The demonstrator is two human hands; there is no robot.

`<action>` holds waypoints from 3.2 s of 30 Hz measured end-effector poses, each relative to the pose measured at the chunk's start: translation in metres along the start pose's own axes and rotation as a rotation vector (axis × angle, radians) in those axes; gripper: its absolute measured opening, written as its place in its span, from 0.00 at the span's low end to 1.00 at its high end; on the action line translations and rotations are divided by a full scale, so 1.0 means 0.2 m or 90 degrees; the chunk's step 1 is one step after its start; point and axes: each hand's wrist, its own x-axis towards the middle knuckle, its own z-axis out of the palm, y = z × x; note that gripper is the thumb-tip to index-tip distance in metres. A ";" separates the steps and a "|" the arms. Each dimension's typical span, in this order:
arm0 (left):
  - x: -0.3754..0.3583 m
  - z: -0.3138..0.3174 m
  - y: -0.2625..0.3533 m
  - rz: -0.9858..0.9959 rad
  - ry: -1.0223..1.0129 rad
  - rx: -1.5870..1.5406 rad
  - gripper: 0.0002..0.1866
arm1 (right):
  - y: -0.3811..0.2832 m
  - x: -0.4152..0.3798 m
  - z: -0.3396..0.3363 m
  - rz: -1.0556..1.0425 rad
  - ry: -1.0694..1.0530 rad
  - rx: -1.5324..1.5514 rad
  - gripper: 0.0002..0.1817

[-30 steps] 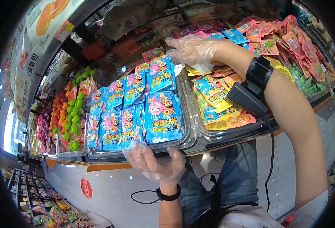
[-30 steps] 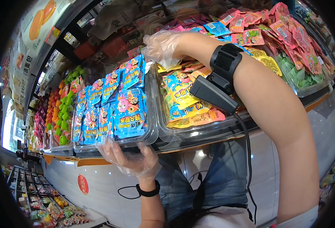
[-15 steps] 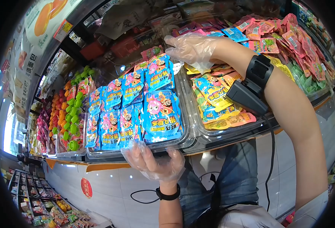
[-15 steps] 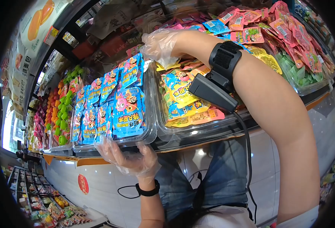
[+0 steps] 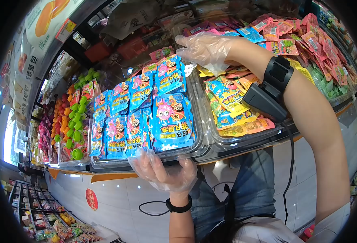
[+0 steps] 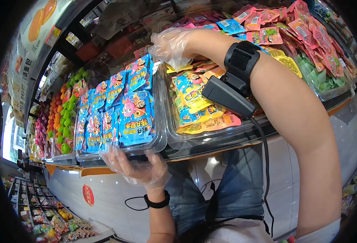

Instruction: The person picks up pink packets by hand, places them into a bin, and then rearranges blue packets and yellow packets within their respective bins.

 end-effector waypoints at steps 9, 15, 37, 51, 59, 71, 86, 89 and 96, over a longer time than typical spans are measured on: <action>0.00 0.01 -0.01 0.000 0.016 0.021 0.31 | 0.01 0.01 0.02 -0.018 0.023 -0.028 0.39; 0.00 -0.01 0.01 -0.008 -0.011 0.002 0.29 | 0.03 0.01 0.02 -0.028 0.030 0.025 0.39; 0.00 0.00 0.00 -0.004 -0.006 0.010 0.28 | 0.00 0.00 0.00 -0.005 0.009 0.002 0.39; 0.01 0.00 0.00 0.003 0.006 0.015 0.28 | 0.02 0.02 0.02 0.005 0.007 0.006 0.39; 0.00 -0.01 0.00 -0.007 -0.014 -0.002 0.28 | 0.01 0.01 0.01 -0.004 0.007 -0.005 0.39; 0.01 0.00 0.00 -0.005 0.018 0.008 0.30 | 0.03 0.03 0.03 0.000 0.035 0.026 0.39; 0.02 0.00 0.00 0.001 0.008 0.001 0.28 | 0.00 0.01 0.00 -0.018 0.023 -0.023 0.37; 0.02 0.00 0.00 0.009 0.016 -0.003 0.26 | 0.01 0.01 0.00 -0.022 0.018 -0.010 0.37; 0.04 -0.01 0.01 0.006 0.023 -0.007 0.24 | -0.01 -0.02 -0.01 -0.002 0.019 -0.001 0.39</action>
